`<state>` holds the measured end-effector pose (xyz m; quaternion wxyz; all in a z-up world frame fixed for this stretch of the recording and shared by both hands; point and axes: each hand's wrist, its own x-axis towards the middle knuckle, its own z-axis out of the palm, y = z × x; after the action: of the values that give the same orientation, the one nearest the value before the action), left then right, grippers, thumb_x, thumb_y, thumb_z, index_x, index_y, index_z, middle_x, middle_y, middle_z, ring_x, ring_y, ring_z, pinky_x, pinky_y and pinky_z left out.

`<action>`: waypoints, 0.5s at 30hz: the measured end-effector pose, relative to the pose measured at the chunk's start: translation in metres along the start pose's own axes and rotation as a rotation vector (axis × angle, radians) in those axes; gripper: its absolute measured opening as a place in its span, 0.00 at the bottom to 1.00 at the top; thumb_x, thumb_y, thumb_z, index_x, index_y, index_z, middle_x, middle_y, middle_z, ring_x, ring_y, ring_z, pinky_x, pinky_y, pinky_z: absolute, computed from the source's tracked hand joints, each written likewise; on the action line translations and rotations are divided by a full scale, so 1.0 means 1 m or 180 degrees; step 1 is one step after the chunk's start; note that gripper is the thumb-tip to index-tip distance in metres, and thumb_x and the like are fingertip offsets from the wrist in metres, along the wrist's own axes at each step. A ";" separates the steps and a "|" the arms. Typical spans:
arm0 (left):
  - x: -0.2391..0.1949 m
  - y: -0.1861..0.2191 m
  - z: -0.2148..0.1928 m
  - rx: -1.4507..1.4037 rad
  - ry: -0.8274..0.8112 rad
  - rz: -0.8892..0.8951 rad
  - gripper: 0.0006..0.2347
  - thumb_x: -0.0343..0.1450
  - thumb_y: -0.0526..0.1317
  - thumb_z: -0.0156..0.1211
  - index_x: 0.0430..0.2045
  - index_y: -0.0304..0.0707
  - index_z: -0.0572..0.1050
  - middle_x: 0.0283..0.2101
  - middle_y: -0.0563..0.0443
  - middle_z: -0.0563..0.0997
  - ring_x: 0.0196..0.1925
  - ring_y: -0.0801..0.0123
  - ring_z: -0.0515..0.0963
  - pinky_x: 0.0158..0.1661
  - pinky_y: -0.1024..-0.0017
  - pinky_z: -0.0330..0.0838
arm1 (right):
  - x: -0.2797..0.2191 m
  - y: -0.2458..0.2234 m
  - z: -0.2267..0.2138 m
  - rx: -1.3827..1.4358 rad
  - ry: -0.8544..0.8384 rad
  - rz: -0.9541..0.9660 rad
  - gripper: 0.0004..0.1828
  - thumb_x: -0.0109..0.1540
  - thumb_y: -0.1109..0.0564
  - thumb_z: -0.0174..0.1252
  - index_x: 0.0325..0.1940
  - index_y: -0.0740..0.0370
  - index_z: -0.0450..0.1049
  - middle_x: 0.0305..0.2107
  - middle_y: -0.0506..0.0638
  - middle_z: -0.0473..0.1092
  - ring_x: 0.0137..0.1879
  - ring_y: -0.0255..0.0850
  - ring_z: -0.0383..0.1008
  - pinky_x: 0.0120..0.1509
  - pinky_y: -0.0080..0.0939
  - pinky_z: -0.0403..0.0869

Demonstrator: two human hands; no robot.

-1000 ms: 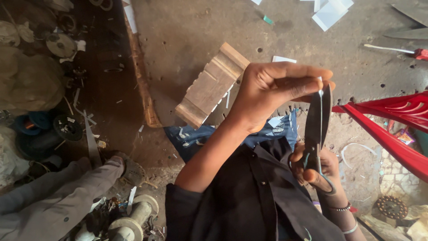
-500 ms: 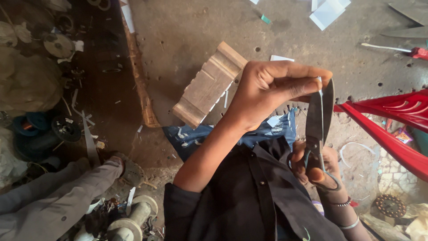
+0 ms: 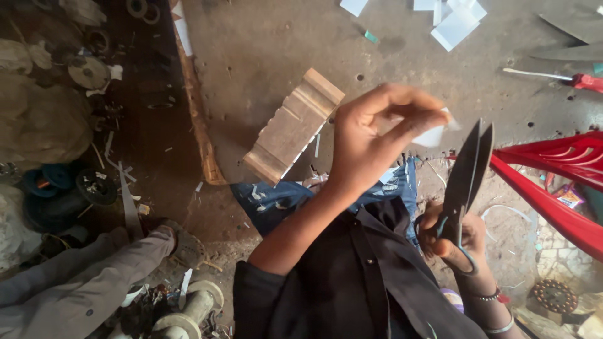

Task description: The person inserts white paper insulation strips into the slots of a metal motor stator by hand and using shears. They pick up the stator, slide in the insulation pieces, and use shears to cut paper on a workbench.

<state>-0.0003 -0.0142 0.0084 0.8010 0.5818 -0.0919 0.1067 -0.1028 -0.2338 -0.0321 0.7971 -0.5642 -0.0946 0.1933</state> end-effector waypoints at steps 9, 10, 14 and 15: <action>-0.007 -0.007 -0.004 -0.0888 -0.0202 -0.0330 0.02 0.81 0.35 0.59 0.43 0.38 0.75 0.40 0.48 0.82 0.47 0.70 0.87 0.49 0.73 0.85 | -0.009 0.001 -0.006 -0.0077 -0.0253 0.0424 0.32 0.59 0.37 0.70 0.44 0.70 0.74 0.23 0.49 0.68 0.26 0.35 0.68 0.29 0.31 0.66; -0.008 -0.008 -0.006 -0.1192 -0.0248 -0.0452 0.02 0.82 0.35 0.57 0.44 0.37 0.75 0.41 0.47 0.83 0.49 0.69 0.87 0.51 0.71 0.86 | -0.008 0.002 -0.006 0.0056 -0.0256 0.0481 0.32 0.58 0.37 0.71 0.44 0.70 0.73 0.24 0.49 0.68 0.26 0.34 0.67 0.28 0.31 0.66; -0.016 -0.009 -0.007 -0.2066 -0.0381 -0.1069 0.07 0.81 0.32 0.57 0.51 0.33 0.78 0.47 0.40 0.85 0.50 0.62 0.86 0.52 0.65 0.85 | -0.008 0.005 -0.001 0.0337 -0.0192 0.0539 0.31 0.58 0.38 0.72 0.43 0.69 0.72 0.25 0.50 0.66 0.25 0.34 0.66 0.25 0.31 0.65; -0.017 -0.010 -0.008 -0.2004 -0.0391 -0.1062 0.07 0.80 0.31 0.59 0.51 0.33 0.78 0.48 0.39 0.84 0.51 0.62 0.86 0.51 0.64 0.85 | -0.009 0.006 0.000 0.0351 -0.0154 0.0513 0.31 0.58 0.39 0.72 0.44 0.69 0.72 0.25 0.49 0.66 0.25 0.34 0.66 0.26 0.31 0.65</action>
<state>-0.0134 -0.0106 -0.0079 0.9403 0.3189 -0.0720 -0.0941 -0.1119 -0.2353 -0.0373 0.8062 -0.5205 -0.0574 0.2754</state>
